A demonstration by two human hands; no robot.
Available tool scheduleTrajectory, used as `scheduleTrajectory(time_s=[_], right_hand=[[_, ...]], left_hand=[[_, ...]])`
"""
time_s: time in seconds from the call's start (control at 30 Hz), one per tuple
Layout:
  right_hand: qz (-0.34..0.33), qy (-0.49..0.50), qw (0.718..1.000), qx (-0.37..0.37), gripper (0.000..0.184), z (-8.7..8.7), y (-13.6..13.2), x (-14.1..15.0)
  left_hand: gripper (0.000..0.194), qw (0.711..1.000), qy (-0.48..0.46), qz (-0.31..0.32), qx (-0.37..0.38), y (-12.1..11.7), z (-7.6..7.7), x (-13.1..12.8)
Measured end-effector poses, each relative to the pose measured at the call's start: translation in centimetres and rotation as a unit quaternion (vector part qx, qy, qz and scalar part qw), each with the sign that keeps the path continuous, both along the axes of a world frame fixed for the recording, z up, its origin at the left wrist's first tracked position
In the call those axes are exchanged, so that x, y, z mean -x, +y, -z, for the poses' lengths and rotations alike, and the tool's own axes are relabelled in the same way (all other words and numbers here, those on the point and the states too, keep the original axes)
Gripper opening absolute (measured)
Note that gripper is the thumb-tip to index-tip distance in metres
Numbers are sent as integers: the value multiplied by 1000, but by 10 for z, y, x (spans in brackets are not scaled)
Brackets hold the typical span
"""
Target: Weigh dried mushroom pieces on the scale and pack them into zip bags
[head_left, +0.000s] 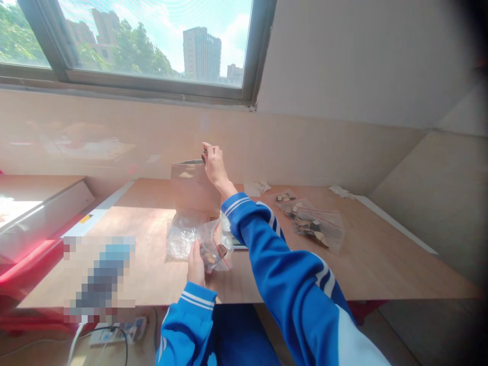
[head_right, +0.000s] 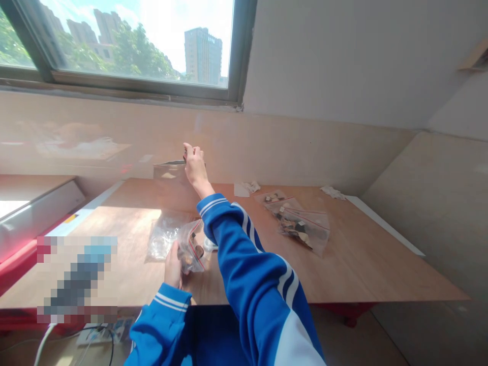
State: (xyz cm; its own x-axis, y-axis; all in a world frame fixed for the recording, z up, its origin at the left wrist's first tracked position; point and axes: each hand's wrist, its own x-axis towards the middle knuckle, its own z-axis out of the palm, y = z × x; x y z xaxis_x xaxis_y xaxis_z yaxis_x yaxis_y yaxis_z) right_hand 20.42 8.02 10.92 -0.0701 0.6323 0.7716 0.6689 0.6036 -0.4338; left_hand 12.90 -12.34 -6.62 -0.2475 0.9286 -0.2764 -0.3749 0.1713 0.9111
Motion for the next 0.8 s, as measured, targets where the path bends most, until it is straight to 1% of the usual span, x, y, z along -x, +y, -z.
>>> scheduleTrajectory(time_s=[0.07, 0.13, 0.23, 0.33, 0.4, 0.47, 0.57, 0.63, 0.8], right_hand=[[16, -24, 1000, 9, 38, 12, -2, 0], [36, -42, 998, 12, 38, 17, -6, 0], [61, -49, 997, 17, 38, 13, -12, 0], [84, -24, 996, 26, 41, 5, -17, 1], [97, -21, 995, 29, 42, 3, -20, 2], [96, -39, 994, 26, 41, 4, -20, 3], [77, -50, 996, 22, 40, 8, -19, 5], [72, -37, 997, 20, 40, 9, -18, 5], [90, 21, 996, 16, 40, 8, -21, 3]], left_hand=[[48, 1000, -3, -10, -12, -2, -2, -1], [47, 1000, -11, -15, -22, -2, -3, -1], [48, 999, -27, -17, -30, -2, -2, -1], [49, 998, -38, -12, -38, -1, 0, 0], [49, 998, -37, -11, -40, 0, 1, 0], [49, 999, -32, -12, -40, 0, 1, 0], [49, 999, -26, -12, -35, -1, 1, -1], [50, 999, -26, -14, -33, -1, 0, -1], [56, 999, -15, -12, -29, -1, -2, -1]])
